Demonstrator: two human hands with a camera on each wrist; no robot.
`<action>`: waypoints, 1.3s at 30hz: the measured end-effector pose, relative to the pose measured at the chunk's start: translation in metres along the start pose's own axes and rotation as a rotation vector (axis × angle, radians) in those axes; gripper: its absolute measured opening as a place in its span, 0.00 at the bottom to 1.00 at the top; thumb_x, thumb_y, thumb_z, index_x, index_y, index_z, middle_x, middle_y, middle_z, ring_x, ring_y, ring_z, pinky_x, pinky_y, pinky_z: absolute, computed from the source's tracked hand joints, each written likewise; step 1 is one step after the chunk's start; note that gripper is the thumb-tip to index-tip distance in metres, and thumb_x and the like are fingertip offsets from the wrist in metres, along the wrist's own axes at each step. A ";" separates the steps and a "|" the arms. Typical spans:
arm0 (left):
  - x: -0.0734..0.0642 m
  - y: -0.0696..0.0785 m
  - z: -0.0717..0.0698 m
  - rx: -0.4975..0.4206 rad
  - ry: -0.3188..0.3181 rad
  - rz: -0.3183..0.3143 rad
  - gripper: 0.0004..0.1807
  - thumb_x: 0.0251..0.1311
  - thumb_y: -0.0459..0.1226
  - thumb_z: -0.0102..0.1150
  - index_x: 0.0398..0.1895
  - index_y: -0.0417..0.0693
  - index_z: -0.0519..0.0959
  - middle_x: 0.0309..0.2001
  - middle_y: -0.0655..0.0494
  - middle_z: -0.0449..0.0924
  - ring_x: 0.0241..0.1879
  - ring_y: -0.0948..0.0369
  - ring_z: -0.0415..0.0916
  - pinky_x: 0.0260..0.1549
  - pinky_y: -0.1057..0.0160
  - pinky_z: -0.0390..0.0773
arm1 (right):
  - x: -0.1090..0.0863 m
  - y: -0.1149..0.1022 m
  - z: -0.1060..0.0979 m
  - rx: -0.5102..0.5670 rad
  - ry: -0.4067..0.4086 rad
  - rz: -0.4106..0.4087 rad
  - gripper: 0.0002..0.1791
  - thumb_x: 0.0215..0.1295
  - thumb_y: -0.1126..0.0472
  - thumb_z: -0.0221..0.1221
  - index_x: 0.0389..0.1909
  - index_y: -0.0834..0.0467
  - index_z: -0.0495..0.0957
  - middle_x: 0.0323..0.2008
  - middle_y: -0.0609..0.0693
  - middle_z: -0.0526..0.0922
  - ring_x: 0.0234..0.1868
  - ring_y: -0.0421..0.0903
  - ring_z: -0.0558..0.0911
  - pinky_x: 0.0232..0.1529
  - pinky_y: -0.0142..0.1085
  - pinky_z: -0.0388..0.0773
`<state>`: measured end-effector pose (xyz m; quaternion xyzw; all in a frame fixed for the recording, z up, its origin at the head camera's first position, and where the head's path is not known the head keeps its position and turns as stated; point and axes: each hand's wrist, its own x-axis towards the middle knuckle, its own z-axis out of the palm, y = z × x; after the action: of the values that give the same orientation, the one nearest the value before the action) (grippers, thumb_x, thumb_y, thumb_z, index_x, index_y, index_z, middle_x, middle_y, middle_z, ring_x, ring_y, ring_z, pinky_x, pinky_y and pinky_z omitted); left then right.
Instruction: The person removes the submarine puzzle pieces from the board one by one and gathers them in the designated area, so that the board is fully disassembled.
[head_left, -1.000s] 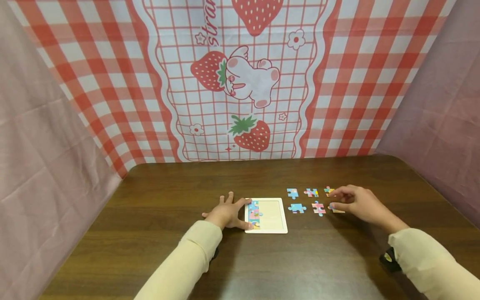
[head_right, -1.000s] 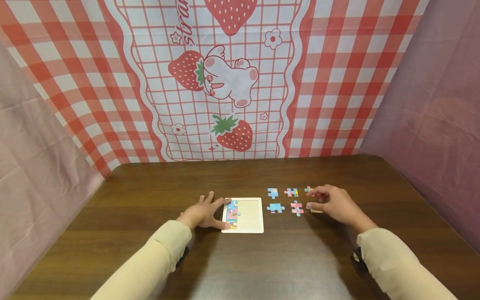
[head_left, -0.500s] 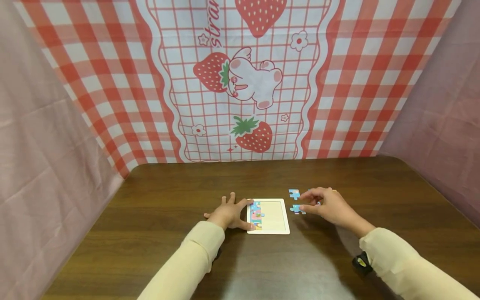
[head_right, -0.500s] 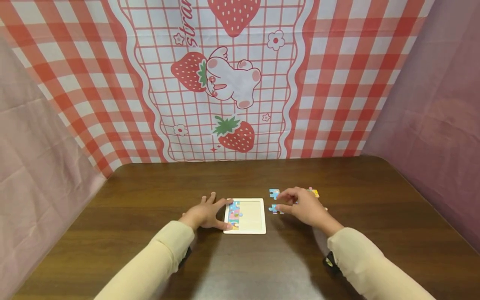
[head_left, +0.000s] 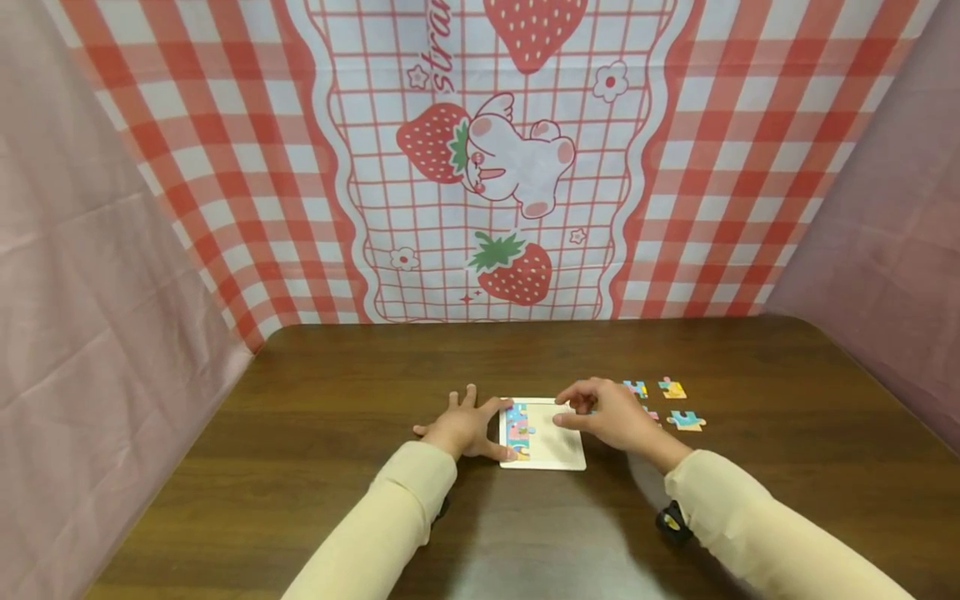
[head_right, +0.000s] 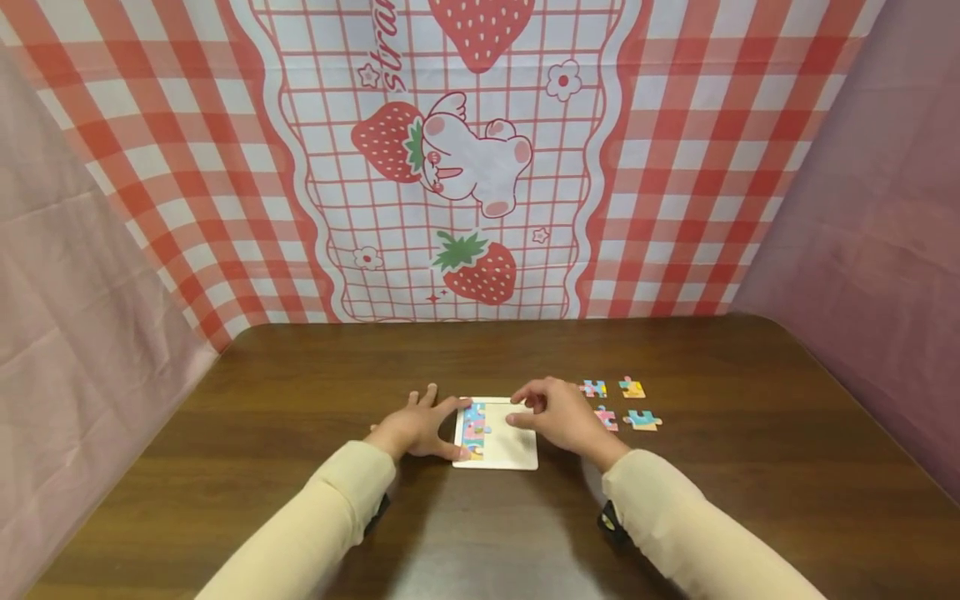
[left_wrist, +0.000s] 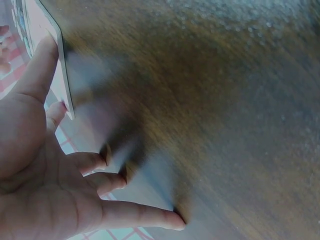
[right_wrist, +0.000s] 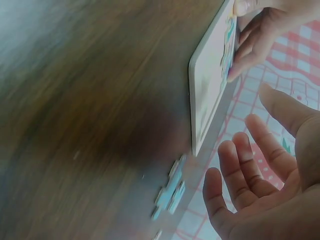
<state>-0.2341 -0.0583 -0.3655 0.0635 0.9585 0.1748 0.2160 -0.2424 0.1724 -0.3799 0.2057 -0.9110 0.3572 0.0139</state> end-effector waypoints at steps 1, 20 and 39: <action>0.000 0.000 0.000 0.003 0.003 0.000 0.45 0.59 0.53 0.71 0.78 0.72 0.60 0.82 0.48 0.39 0.80 0.43 0.35 0.57 0.15 0.50 | 0.001 -0.001 0.002 -0.001 -0.002 0.003 0.14 0.60 0.57 0.73 0.42 0.61 0.87 0.29 0.46 0.77 0.31 0.42 0.74 0.33 0.36 0.71; 0.002 0.002 0.002 0.035 -0.004 -0.012 0.45 0.58 0.54 0.71 0.78 0.74 0.60 0.83 0.49 0.39 0.80 0.44 0.35 0.56 0.16 0.52 | 0.020 -0.011 0.033 -0.096 -0.059 0.028 0.11 0.57 0.58 0.75 0.38 0.59 0.88 0.30 0.47 0.79 0.32 0.42 0.76 0.33 0.37 0.75; -0.001 0.000 -0.001 0.004 0.018 -0.016 0.48 0.57 0.53 0.73 0.79 0.71 0.58 0.82 0.49 0.41 0.80 0.45 0.36 0.57 0.16 0.52 | 0.031 -0.023 0.039 -0.216 -0.076 0.064 0.11 0.54 0.57 0.77 0.36 0.55 0.88 0.31 0.47 0.78 0.32 0.43 0.76 0.32 0.37 0.75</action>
<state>-0.2336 -0.0589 -0.3643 0.0545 0.9613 0.1714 0.2086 -0.2568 0.1201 -0.3885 0.1873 -0.9501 0.2491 -0.0098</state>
